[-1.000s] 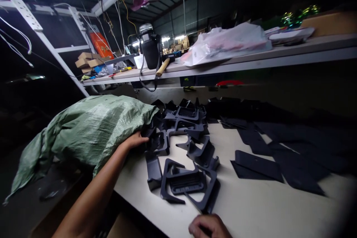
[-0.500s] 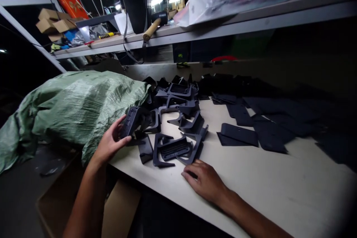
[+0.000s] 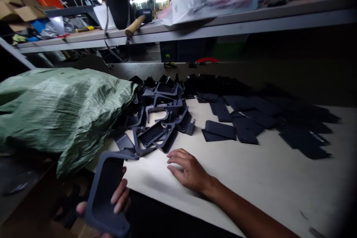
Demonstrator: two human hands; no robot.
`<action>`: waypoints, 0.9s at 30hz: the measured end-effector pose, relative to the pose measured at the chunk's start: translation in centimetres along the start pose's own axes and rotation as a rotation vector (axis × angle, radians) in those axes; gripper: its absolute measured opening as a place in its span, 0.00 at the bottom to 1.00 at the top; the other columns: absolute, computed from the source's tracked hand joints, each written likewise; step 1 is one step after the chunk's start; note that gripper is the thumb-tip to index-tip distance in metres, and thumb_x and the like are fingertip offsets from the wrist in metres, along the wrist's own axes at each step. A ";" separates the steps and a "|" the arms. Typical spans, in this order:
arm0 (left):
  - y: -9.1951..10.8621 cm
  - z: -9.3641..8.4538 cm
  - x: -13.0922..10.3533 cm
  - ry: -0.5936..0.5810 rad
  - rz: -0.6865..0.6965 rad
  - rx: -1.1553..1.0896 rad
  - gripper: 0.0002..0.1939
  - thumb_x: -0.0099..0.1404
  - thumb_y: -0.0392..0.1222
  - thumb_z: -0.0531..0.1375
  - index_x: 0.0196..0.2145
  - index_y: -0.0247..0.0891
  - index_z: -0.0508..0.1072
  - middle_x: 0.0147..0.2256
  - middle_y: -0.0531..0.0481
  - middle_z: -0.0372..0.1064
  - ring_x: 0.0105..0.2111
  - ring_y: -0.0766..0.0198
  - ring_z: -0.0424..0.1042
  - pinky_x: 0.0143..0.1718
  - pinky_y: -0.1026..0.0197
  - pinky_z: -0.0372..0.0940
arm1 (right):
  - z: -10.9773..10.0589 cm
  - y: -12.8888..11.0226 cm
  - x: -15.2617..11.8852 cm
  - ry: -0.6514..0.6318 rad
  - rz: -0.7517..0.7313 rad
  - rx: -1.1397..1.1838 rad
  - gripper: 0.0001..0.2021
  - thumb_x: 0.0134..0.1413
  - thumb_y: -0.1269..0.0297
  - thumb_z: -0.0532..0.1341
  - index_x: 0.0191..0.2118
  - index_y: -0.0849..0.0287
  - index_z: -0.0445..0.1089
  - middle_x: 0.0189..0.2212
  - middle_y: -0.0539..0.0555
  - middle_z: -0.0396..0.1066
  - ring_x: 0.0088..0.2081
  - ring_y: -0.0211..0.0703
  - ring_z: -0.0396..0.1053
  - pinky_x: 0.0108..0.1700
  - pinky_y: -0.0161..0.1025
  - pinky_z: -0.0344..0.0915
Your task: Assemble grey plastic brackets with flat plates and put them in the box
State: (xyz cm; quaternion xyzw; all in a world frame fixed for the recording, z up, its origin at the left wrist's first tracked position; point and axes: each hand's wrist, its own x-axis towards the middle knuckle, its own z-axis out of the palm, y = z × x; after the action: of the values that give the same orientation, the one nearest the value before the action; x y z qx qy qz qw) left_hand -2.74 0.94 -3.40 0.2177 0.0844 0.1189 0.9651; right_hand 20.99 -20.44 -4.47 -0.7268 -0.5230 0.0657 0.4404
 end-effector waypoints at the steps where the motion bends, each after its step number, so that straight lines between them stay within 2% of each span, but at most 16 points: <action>1: -0.7 -1.0 0.4 -0.144 -0.040 -0.027 0.42 0.44 0.60 0.77 0.56 0.47 0.75 0.23 0.56 0.69 0.17 0.63 0.68 0.24 0.59 0.73 | -1.1 0.6 -0.5 0.023 0.030 -0.038 0.07 0.65 0.66 0.64 0.45 0.54 0.79 0.49 0.58 0.79 0.53 0.50 0.74 0.57 0.47 0.72; 3: -1.9 -2.7 1.5 -0.451 -0.135 -0.045 0.26 0.60 0.59 0.69 0.54 0.53 0.76 0.17 0.59 0.66 0.10 0.63 0.62 0.17 0.60 0.68 | -4.1 2.4 -1.3 0.074 0.106 -0.132 0.10 0.66 0.65 0.62 0.49 0.56 0.79 0.52 0.60 0.78 0.55 0.52 0.73 0.59 0.49 0.71; 5: -2.6 -3.3 2.8 -0.621 -0.250 -0.030 0.14 0.69 0.56 0.60 0.51 0.59 0.77 0.13 0.60 0.64 0.06 0.61 0.58 0.13 0.60 0.63 | -7.7 5.1 -1.7 0.117 0.188 -0.238 0.13 0.66 0.64 0.62 0.53 0.58 0.78 0.55 0.63 0.75 0.59 0.55 0.70 0.63 0.54 0.68; 7: -2.8 -2.9 3.6 -0.673 -0.298 0.040 0.14 0.72 0.55 0.57 0.52 0.59 0.76 0.12 0.60 0.62 0.06 0.60 0.58 0.14 0.59 0.64 | -11.4 7.9 -1.9 0.137 0.268 -0.338 0.18 0.63 0.65 0.63 0.56 0.59 0.76 0.60 0.65 0.72 0.63 0.59 0.67 0.66 0.59 0.63; 9: -2.6 -1.7 3.8 -0.686 -0.253 0.118 0.18 0.71 0.57 0.58 0.56 0.56 0.75 0.13 0.58 0.63 0.08 0.60 0.61 0.19 0.58 0.68 | -14.7 10.5 -1.9 0.117 0.342 -0.414 0.22 0.58 0.66 0.64 0.59 0.60 0.75 0.63 0.67 0.69 0.65 0.63 0.64 0.67 0.63 0.59; 12: -2.6 0.6 2.9 -0.617 -0.135 0.190 0.26 0.68 0.57 0.61 0.60 0.48 0.73 0.22 0.49 0.75 0.17 0.56 0.73 0.25 0.56 0.73 | -18.1 13.3 -2.1 -0.012 0.414 -0.457 0.28 0.51 0.67 0.68 0.60 0.59 0.76 0.63 0.66 0.71 0.64 0.64 0.67 0.66 0.60 0.62; 15: -3.8 2.4 1.2 -0.395 -0.043 0.152 0.25 0.72 0.50 0.56 0.62 0.41 0.72 0.32 0.42 0.81 0.27 0.55 0.82 0.33 0.58 0.76 | -19.5 15.0 -2.5 -0.132 0.431 -0.461 0.27 0.48 0.69 0.69 0.58 0.57 0.78 0.60 0.64 0.74 0.62 0.62 0.70 0.64 0.55 0.64; 17: -4.8 3.2 0.3 -0.318 -0.031 0.106 0.23 0.74 0.45 0.52 0.62 0.39 0.72 0.36 0.40 0.82 0.30 0.58 0.83 0.37 0.60 0.77 | -19.9 15.6 -2.7 -0.159 0.432 -0.465 0.24 0.49 0.68 0.68 0.55 0.58 0.80 0.59 0.63 0.75 0.61 0.62 0.71 0.64 0.55 0.63; 19: -5.5 3.8 -0.1 -0.335 -0.073 0.056 0.22 0.74 0.44 0.50 0.59 0.35 0.75 0.41 0.37 0.83 0.34 0.57 0.84 0.38 0.61 0.77 | -20.0 16.0 -2.7 -0.163 0.435 -0.464 0.23 0.49 0.66 0.68 0.53 0.57 0.80 0.57 0.63 0.76 0.60 0.62 0.71 0.64 0.55 0.63; 22: -5.9 4.9 0.2 -0.385 -0.180 -0.047 0.25 0.73 0.52 0.52 0.57 0.36 0.76 0.48 0.35 0.81 0.43 0.53 0.84 0.41 0.59 0.78 | -20.2 16.3 -2.6 -0.156 0.446 -0.442 0.23 0.48 0.63 0.70 0.53 0.56 0.81 0.55 0.61 0.77 0.55 0.60 0.74 0.59 0.52 0.67; 25: -6.2 6.5 1.2 -0.383 -0.233 -0.118 0.32 0.72 0.60 0.52 0.66 0.41 0.69 0.52 0.35 0.79 0.48 0.49 0.82 0.44 0.53 0.78 | -20.3 16.4 -2.7 -0.141 0.485 -0.407 0.22 0.49 0.57 0.69 0.52 0.56 0.81 0.52 0.59 0.79 0.38 0.49 0.75 0.42 0.44 0.70; 27: -6.6 7.4 2.0 -0.369 -0.235 -0.133 0.37 0.72 0.64 0.50 0.69 0.39 0.64 0.51 0.33 0.79 0.49 0.47 0.82 0.44 0.51 0.78 | -20.3 16.4 -2.7 -0.138 0.520 -0.378 0.24 0.50 0.53 0.68 0.52 0.57 0.80 0.45 0.57 0.80 0.26 0.41 0.67 0.30 0.39 0.63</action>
State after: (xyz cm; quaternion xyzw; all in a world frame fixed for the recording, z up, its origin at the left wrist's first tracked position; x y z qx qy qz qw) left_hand 1.99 -7.28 0.06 0.1604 -0.0767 -0.0306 0.9836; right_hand 42.55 -35.33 -4.87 -0.8988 -0.3514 0.1268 0.2295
